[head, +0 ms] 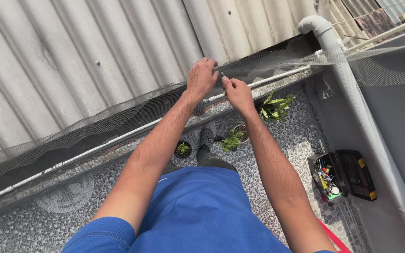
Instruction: The person attaches a mesh net to a metal frame and a wall by hand, using a pair of pliers to twist and tighten wire ties.
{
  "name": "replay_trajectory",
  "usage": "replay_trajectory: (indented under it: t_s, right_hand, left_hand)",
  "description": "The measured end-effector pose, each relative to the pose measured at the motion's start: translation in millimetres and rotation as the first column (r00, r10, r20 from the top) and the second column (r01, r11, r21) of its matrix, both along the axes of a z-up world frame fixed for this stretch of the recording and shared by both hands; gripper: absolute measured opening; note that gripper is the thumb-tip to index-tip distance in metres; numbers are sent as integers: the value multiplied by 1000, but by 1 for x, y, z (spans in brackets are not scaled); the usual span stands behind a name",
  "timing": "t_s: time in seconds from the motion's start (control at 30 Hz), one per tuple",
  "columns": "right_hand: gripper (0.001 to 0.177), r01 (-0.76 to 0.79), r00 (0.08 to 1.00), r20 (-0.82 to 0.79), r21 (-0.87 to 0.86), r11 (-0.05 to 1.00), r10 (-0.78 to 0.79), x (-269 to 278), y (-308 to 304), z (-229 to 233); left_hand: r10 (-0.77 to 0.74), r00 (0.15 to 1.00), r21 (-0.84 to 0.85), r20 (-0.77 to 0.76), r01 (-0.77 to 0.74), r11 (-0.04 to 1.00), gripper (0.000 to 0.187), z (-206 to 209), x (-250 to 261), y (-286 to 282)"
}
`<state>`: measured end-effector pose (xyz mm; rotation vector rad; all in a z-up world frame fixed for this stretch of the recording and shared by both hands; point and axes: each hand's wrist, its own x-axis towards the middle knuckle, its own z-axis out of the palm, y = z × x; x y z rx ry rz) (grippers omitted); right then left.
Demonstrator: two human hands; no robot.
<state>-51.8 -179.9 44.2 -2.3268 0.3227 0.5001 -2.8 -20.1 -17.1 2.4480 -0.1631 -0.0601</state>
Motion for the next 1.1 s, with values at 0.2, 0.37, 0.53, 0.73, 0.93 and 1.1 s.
replay_trajectory:
  t_s: [0.2,0.37,0.53,0.73,0.93,1.1]
  right_hand:
    - [45,-58,993,107,147,987,43,-5,-3,-23]
    - [39,-218,969,167,253,942,180,-3,18,-59]
    - [36,-325,945,161,345,881,286,-11,57,-50]
    - [36,-506,857,142,410,759,496,-26,105,-59]
    - [34,-697,688,123,388,604,715,-61,167,-48]
    - [35,-774,591,61,324,544,804,-96,205,-63]
  left_hand:
    - [-42,988,143,151,20,989,35,40,-52,11]
    - [97,962,145,254,-138,980,24,27,-91,38]
    - [230,949,45,215,-245,968,16,35,-139,92]
    - [580,813,-45,47,-578,815,17,63,-238,145]
    - [817,573,-59,-63,-819,570,19,62,-332,171]
    - [897,427,-71,-116,-904,421,20,47,-398,209]
